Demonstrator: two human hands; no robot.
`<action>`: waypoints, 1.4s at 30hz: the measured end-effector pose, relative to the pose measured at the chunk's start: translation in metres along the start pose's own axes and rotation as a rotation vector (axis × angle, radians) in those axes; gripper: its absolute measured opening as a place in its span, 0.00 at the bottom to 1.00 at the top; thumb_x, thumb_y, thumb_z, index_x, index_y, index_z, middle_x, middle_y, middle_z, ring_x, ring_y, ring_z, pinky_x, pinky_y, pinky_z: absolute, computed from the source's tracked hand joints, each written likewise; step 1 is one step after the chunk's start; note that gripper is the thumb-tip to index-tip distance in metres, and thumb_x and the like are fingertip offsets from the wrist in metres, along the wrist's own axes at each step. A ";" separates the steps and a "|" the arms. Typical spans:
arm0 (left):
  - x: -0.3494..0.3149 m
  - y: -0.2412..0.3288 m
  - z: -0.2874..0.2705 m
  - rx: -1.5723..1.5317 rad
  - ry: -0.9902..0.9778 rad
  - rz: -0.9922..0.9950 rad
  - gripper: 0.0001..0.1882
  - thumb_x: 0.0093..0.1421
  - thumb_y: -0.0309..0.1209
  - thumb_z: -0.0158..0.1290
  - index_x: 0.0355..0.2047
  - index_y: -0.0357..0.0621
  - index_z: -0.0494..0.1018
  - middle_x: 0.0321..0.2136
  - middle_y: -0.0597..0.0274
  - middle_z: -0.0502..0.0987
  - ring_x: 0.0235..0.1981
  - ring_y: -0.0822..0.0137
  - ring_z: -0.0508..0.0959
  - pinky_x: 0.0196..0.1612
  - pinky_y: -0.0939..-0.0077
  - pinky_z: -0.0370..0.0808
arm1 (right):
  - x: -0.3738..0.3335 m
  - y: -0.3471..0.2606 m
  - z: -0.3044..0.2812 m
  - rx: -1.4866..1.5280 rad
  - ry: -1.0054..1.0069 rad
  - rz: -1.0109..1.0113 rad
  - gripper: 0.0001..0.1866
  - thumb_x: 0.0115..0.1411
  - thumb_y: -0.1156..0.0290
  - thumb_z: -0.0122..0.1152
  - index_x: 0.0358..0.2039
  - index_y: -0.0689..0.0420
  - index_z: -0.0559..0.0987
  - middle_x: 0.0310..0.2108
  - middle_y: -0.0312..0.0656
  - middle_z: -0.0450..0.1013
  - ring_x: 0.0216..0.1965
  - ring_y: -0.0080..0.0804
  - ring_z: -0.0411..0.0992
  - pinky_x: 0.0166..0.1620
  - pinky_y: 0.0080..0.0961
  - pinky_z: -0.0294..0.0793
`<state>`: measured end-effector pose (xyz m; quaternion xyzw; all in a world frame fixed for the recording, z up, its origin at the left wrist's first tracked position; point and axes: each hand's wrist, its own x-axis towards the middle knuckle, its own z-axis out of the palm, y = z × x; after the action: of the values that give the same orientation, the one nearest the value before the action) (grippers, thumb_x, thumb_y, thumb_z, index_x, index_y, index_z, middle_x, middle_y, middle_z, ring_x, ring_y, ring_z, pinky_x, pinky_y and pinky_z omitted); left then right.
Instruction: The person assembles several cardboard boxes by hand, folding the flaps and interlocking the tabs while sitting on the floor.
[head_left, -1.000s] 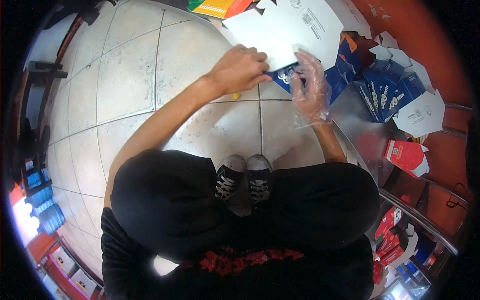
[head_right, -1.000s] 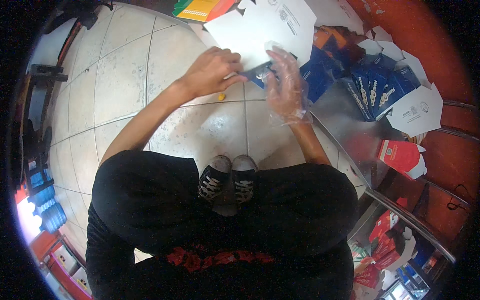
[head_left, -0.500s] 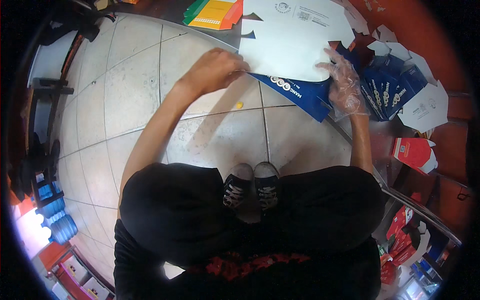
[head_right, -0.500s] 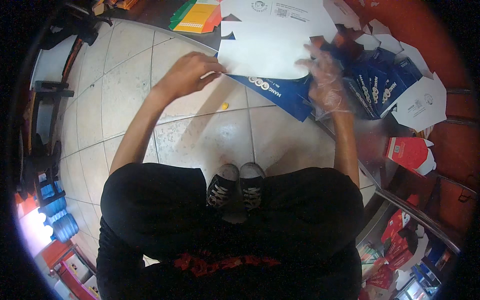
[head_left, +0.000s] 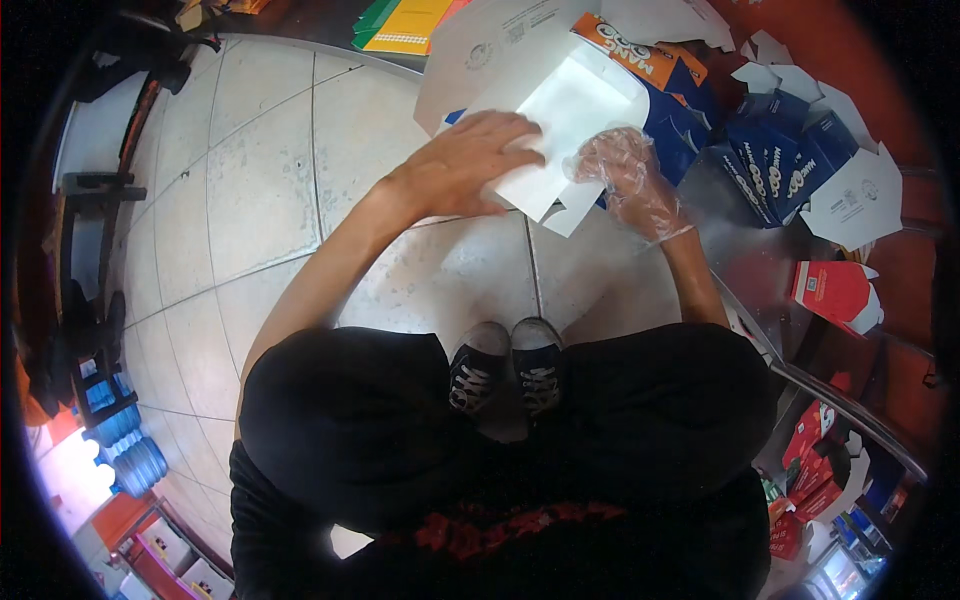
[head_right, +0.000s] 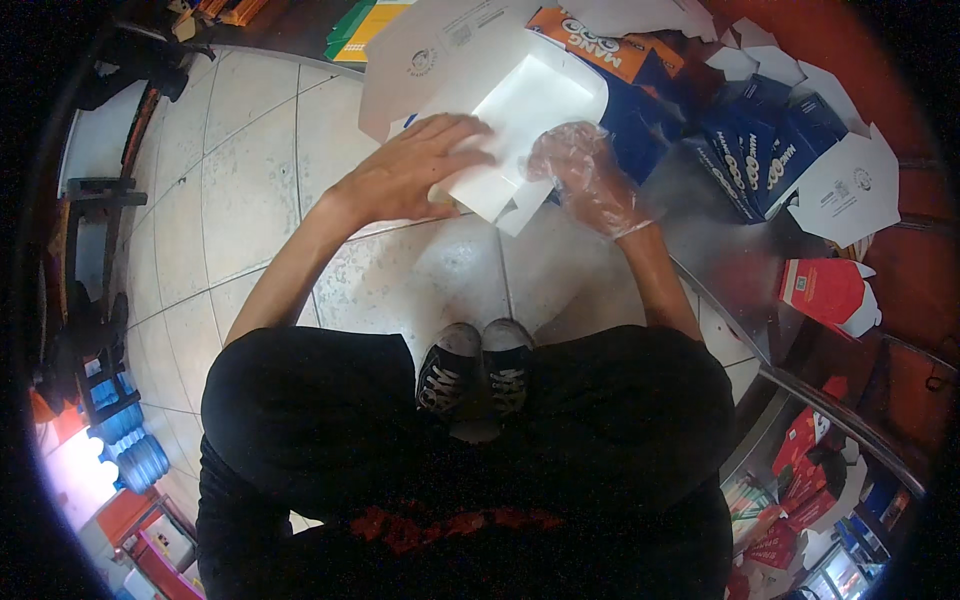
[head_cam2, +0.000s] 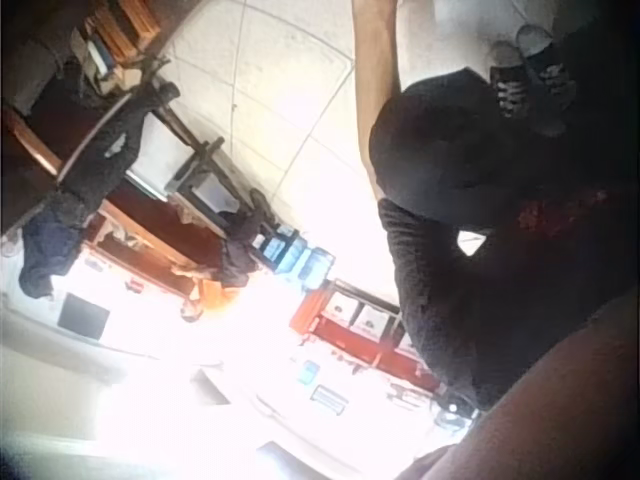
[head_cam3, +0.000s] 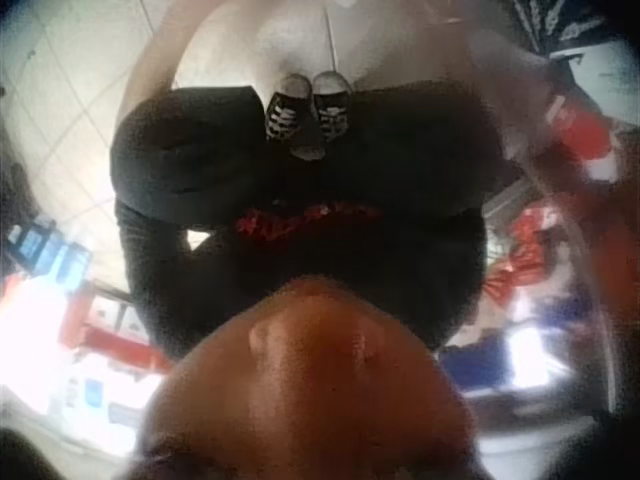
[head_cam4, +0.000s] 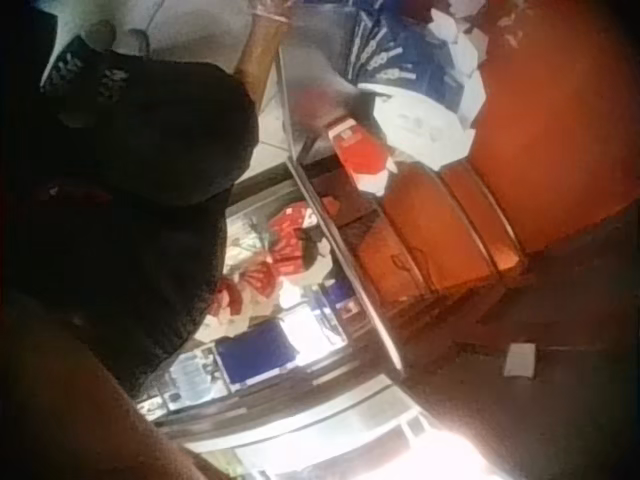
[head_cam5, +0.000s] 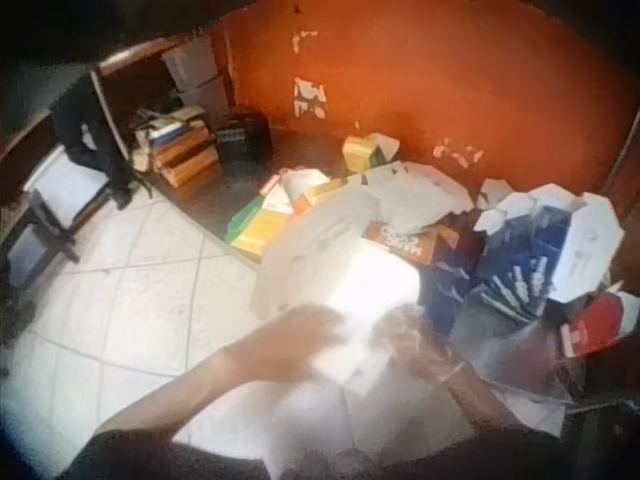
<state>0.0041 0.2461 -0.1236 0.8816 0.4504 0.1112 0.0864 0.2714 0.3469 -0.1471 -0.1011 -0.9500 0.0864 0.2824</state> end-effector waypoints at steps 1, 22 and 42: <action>-0.003 -0.006 0.007 0.079 0.054 -0.003 0.33 0.53 0.43 0.68 0.58 0.54 0.72 0.61 0.59 0.69 0.65 0.53 0.65 0.71 0.59 0.61 | 0.004 -0.001 -0.002 -0.011 0.028 -0.022 0.11 0.49 0.82 0.56 0.32 0.54 0.79 0.33 0.40 0.76 0.42 0.41 0.74 0.53 0.38 0.71; 0.008 0.008 0.010 -0.024 0.111 -0.278 0.23 0.52 0.14 0.51 0.48 0.45 0.78 0.45 0.53 0.81 0.43 0.49 0.82 0.44 0.60 0.80 | -0.006 0.014 -0.008 0.227 0.056 0.118 0.19 0.45 0.91 0.58 0.35 0.57 0.83 0.46 0.42 0.77 0.54 0.45 0.74 0.58 0.38 0.74; 0.053 -0.036 0.016 0.037 0.015 -0.186 0.16 0.62 0.27 0.54 0.51 0.46 0.72 0.42 0.54 0.77 0.43 0.51 0.79 0.48 0.55 0.75 | -0.007 0.002 0.020 -0.091 -0.031 0.206 0.12 0.58 0.69 0.67 0.42 0.42 0.86 0.46 0.28 0.78 0.54 0.27 0.69 0.60 0.33 0.59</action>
<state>0.0110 0.3089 -0.1413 0.8367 0.5328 0.1009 0.0765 0.2662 0.3455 -0.1677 -0.2094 -0.9419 0.0732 0.2524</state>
